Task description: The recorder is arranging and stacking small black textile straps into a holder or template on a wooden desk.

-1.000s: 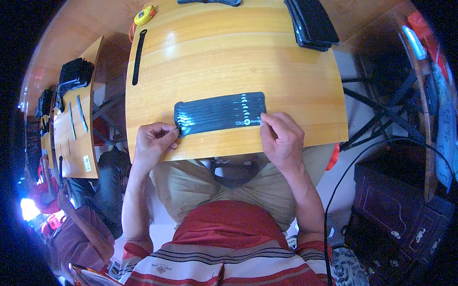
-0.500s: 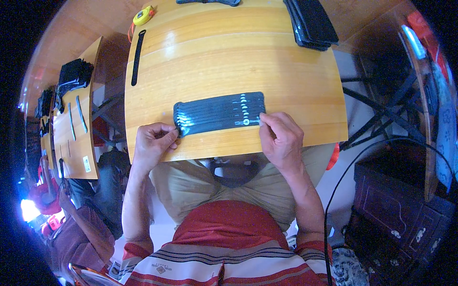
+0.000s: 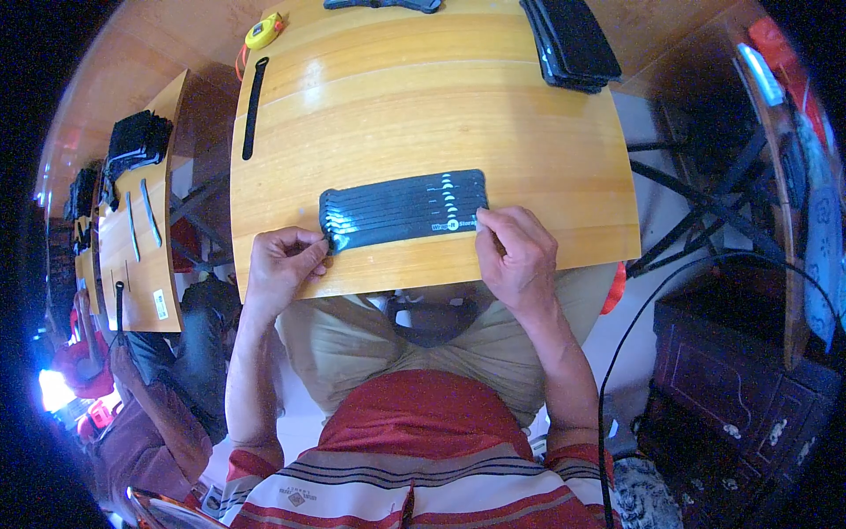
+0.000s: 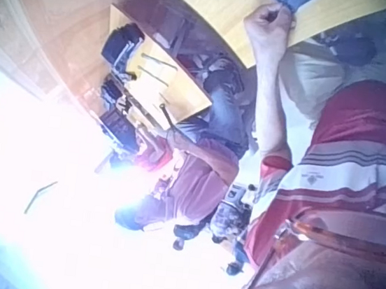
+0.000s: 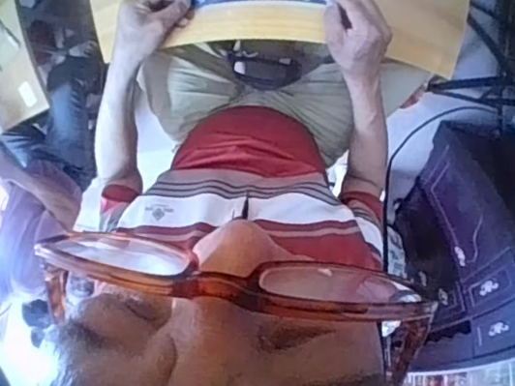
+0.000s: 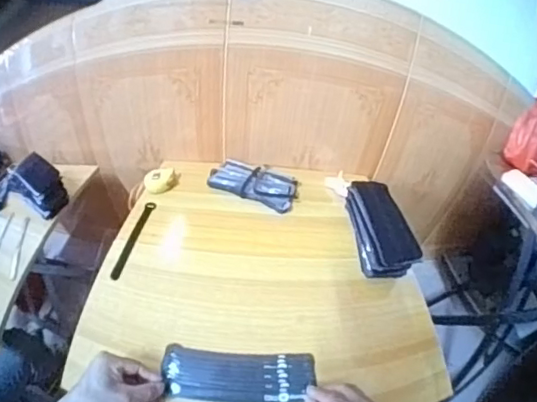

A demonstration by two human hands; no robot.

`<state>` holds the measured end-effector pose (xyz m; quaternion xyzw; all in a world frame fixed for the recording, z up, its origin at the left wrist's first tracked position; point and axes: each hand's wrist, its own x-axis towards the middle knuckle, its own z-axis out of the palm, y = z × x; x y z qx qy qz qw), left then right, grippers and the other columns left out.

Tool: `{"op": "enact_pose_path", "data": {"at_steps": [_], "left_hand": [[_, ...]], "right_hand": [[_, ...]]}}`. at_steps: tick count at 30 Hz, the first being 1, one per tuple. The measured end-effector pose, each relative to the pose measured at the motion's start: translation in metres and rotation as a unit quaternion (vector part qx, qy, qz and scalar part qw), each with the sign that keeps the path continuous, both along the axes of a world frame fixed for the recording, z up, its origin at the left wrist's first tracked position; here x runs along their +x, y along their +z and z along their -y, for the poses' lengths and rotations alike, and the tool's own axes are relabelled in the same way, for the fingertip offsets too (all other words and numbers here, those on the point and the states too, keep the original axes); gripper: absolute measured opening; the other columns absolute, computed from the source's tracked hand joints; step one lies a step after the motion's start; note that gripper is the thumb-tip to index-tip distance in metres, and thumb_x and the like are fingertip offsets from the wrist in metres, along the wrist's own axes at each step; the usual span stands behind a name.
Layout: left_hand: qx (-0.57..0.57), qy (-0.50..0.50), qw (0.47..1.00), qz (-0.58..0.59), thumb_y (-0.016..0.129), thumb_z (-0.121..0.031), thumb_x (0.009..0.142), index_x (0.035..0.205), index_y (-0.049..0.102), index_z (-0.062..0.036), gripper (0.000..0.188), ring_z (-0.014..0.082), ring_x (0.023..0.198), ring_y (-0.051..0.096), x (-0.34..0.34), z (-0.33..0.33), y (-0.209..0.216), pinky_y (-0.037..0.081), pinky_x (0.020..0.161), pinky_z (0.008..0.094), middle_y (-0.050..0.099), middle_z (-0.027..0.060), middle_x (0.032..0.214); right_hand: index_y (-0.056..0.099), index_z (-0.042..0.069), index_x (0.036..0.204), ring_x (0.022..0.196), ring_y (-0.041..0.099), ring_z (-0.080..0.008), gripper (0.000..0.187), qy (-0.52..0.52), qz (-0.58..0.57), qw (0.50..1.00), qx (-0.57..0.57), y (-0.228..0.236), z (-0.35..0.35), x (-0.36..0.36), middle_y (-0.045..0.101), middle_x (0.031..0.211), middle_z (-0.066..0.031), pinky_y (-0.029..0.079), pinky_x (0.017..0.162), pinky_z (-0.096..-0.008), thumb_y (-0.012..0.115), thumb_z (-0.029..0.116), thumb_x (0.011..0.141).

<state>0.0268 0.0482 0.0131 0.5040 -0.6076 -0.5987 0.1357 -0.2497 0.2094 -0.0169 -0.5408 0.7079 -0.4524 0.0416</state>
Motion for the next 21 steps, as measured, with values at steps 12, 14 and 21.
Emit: {"op": "enact_pose_path", "data": {"at_steps": [12, 14, 21], "left_hand": [[-0.011, 0.001, 1.0, 0.01, 0.073, -0.006, 0.097, 0.099, 0.075, 0.005, 0.012, 0.0074, 0.066, 0.066, -0.0006, -0.001, 0.0031, 0.054, 0.061, 0.0229, 0.072, 0.0053, 0.076], [-0.013, 0.001, 1.0, 0.009, 0.073, -0.006, 0.097, 0.099, 0.075, 0.0052, 0.012, 0.0074, 0.066, 0.066, 0.0003, -0.0007, 0.0009, 0.054, 0.061, 0.0229, 0.072, 0.0053, 0.076], [-0.023, 0.002, 1.0, 0.003, 0.072, -0.005, 0.096, 0.098, 0.074, 0.0058, 0.011, 0.0075, 0.065, 0.065, -0.0016, -0.0011, -0.0023, 0.054, 0.061, 0.0233, 0.072, 0.0054, 0.076]], "right_hand": [[0.073, 0.0, 0.098, 0.078, 0.07, -0.0327, 0.018, 0.0, -0.03, 0.999, -0.009, -0.002, 0.0004, 0.0013, 0.07, 0.086, -0.0158, 0.057, 0.067, -0.0411, 0.071, -0.006, 0.082], [0.073, 0.001, 0.099, 0.078, 0.07, -0.0326, 0.018, 0.002, -0.036, 0.999, -0.013, -0.0032, 0.0012, 0.0017, 0.07, 0.086, -0.0155, 0.057, 0.067, -0.0413, 0.072, -0.006, 0.082], [0.072, 0.002, 0.098, 0.079, 0.069, -0.0332, 0.018, -0.007, -0.065, 0.998, -0.01, -0.0054, 0.001, 0.0028, 0.069, 0.087, -0.0147, 0.056, 0.069, -0.0423, 0.072, -0.005, 0.082]]}}
